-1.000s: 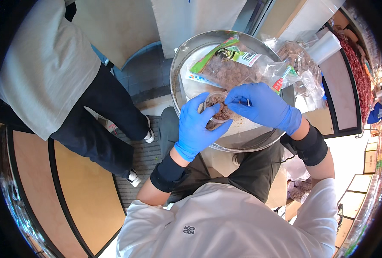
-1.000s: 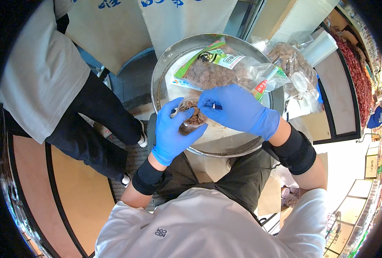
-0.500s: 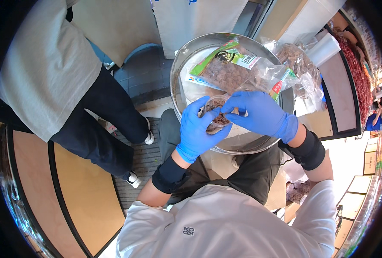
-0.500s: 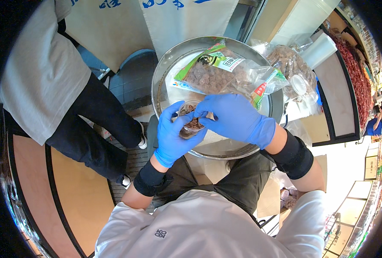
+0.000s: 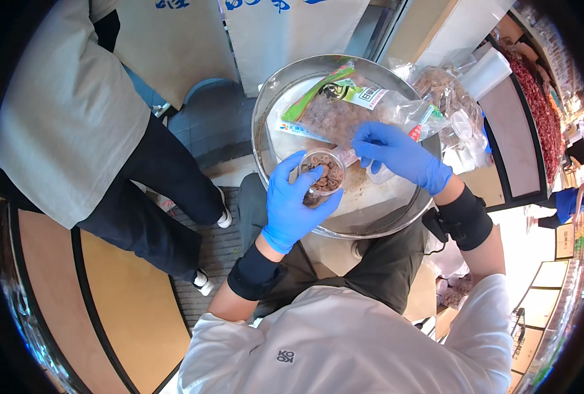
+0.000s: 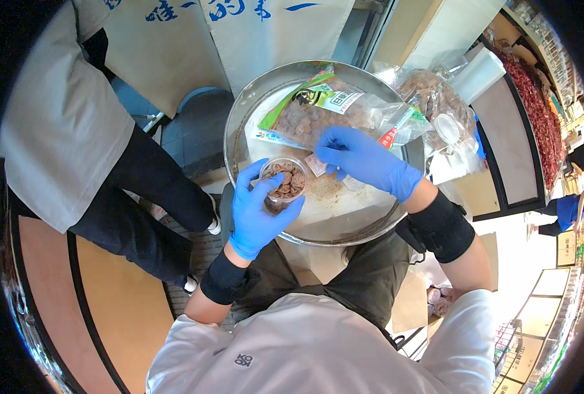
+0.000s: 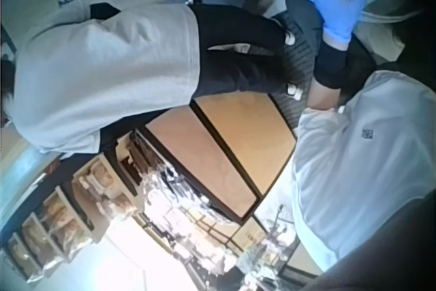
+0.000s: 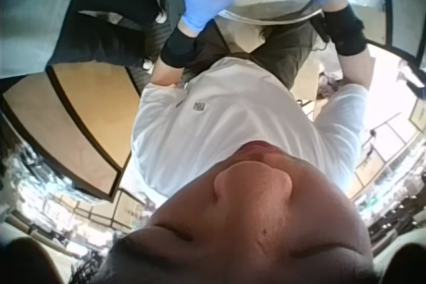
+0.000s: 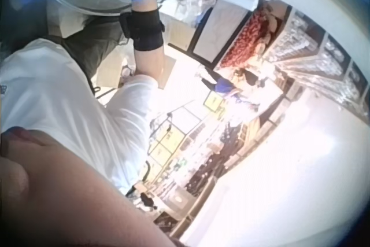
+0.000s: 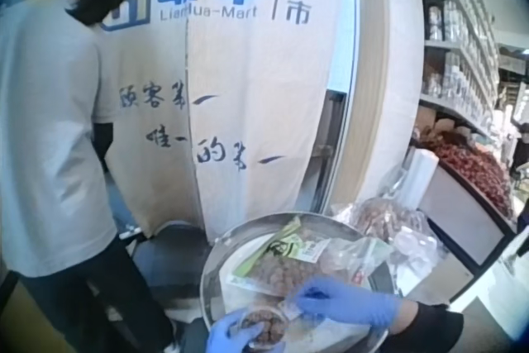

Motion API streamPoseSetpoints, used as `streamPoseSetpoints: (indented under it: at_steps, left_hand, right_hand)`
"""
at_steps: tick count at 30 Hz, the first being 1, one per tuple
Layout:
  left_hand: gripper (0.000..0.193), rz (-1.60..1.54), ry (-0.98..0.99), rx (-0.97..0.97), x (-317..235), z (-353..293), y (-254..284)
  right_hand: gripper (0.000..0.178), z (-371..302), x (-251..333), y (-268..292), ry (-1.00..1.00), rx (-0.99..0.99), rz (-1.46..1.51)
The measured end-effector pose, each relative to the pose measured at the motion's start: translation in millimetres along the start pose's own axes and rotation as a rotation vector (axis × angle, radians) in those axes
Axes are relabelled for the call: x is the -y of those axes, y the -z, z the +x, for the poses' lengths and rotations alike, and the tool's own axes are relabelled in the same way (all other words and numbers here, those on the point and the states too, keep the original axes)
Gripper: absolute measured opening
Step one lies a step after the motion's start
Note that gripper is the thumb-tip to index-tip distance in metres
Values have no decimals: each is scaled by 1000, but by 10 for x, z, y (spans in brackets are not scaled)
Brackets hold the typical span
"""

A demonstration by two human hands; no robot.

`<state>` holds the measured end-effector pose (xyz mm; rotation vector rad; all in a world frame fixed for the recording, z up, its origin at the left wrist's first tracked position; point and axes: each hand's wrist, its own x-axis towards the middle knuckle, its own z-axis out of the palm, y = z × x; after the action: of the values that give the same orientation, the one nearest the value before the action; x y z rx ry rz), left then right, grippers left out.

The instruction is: Packaging dried fruit from a large bag into small plastic jars using a scale.

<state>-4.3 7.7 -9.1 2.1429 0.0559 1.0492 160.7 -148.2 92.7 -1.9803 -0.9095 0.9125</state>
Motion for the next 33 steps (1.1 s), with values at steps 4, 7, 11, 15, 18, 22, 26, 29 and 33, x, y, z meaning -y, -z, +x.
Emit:
streamPoseSetpoints:
  at_steps: [4,7,11,15,18,22,26,29,33]
  left_hand:
    - [48,-59,-23,-10,14,-8,-77]
    - [49,-57,-12,-5,9,-12,-57]
    - [56,-27,-39,35,-44,-18,-54]
    - [79,-10,49,55,-206,28,-62]
    - [91,10,78,118,-269,128,-27]
    - [95,-6,59,171,-243,174,-34]
    - [94,-258,199,248,-299,287,-63]
    - [90,-436,303,255,-229,222,-76]
    - [86,-352,222,228,-192,149,-175]
  right_hand:
    - [27,-77,-912,-140,215,-40,-848]
    - [24,21,-1195,-370,173,-329,-1603]
    - [31,274,-1430,-4,345,-82,-1825]
    - [29,573,-1248,132,-61,-267,-878]
    - [29,574,-1266,125,-57,-224,-988]
    - [27,439,-994,25,-104,-353,-822]
    - [31,500,-1421,149,-1,-302,-788]
    - [38,521,-1378,93,-15,-210,-626]
    - [24,554,-1705,77,116,-221,-528]
